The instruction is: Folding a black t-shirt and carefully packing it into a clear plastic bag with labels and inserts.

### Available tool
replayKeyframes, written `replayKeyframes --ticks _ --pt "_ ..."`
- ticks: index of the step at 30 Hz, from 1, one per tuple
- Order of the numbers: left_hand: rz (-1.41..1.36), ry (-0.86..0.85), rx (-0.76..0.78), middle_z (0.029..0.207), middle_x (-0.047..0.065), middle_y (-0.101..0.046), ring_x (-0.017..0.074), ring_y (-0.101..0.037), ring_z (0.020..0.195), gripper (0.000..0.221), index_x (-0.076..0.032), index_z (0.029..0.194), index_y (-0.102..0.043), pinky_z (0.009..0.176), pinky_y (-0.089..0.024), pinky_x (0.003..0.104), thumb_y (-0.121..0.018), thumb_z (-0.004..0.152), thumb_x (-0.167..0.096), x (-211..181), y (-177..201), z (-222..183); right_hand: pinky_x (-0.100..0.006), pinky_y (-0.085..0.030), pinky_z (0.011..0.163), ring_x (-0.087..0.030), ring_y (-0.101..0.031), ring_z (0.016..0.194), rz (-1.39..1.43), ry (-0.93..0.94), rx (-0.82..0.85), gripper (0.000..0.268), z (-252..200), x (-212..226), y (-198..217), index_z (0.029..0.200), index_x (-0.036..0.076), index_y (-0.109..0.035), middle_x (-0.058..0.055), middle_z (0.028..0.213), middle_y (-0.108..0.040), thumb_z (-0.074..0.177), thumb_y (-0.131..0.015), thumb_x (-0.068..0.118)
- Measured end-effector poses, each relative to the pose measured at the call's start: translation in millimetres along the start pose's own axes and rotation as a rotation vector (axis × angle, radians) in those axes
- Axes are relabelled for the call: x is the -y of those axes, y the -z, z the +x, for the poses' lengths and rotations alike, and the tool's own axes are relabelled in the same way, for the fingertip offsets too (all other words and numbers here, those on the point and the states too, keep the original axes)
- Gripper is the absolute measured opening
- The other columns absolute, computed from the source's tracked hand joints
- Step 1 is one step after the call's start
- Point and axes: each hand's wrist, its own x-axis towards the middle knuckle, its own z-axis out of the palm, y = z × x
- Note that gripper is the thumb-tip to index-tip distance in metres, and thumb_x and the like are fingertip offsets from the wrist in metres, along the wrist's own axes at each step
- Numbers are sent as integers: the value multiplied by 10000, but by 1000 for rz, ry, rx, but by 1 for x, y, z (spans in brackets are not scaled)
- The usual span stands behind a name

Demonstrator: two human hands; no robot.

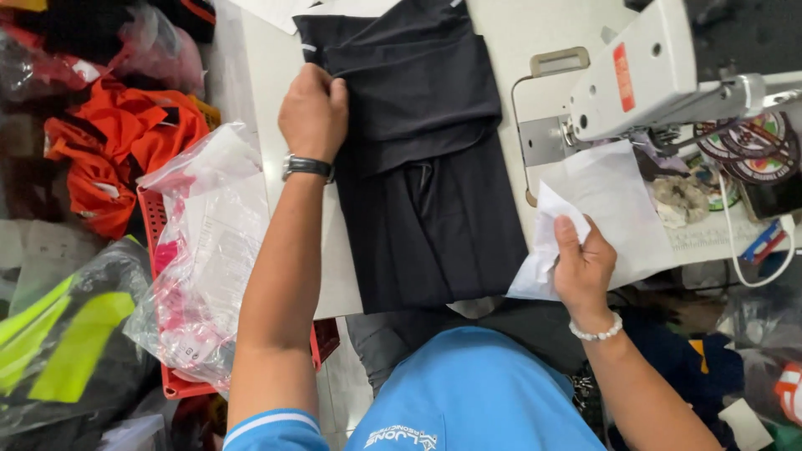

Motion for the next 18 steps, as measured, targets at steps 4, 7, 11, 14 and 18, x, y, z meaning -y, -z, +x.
replayKeyframes --ticks 4,7,11,14,18 --pt "-229 205 29 792 31 -729 280 -692 778 133 -206 914 -580 759 -487 426 -628 903 -330 15 22 7 -327 -494 740 -171 -612 853 -28 34 41 379 1 -5 2 1088 28 -678 -45 873 -658 1113 -511 368" --pt "-224 267 65 829 5 -756 221 -732 825 333 -241 1092 -612 788 -551 387 -746 868 -448 32 24 6 -357 -495 757 -197 -591 787 46 118 20 307 2 0 1 993 10 -680 -73 829 -639 1123 -546 254" --pt "-100 325 154 933 34 -763 282 -743 994 719 -231 1319 -640 891 -575 446 -860 818 -698 39 21 1 -403 -501 797 -246 -585 759 150 221 22 279 3 8 0 905 -28 -677 -140 819 -633 1133 -580 99" --pt "-15 218 100 924 43 -745 310 -733 982 604 -233 1279 -690 884 -566 473 -834 857 -640 40 11 5 -401 -496 799 -242 -586 773 173 229 28 257 3 2 0 923 -29 -678 -137 837 -635 1130 -586 92" --pt "-5 107 63 1093 96 -603 200 -718 909 430 -287 1233 -723 862 -538 411 -764 874 -521 36 11 10 -337 -471 785 -194 -590 874 18 163 66 331 -3 -5 0 1025 -6 -647 -67 919 -612 1128 -526 284"
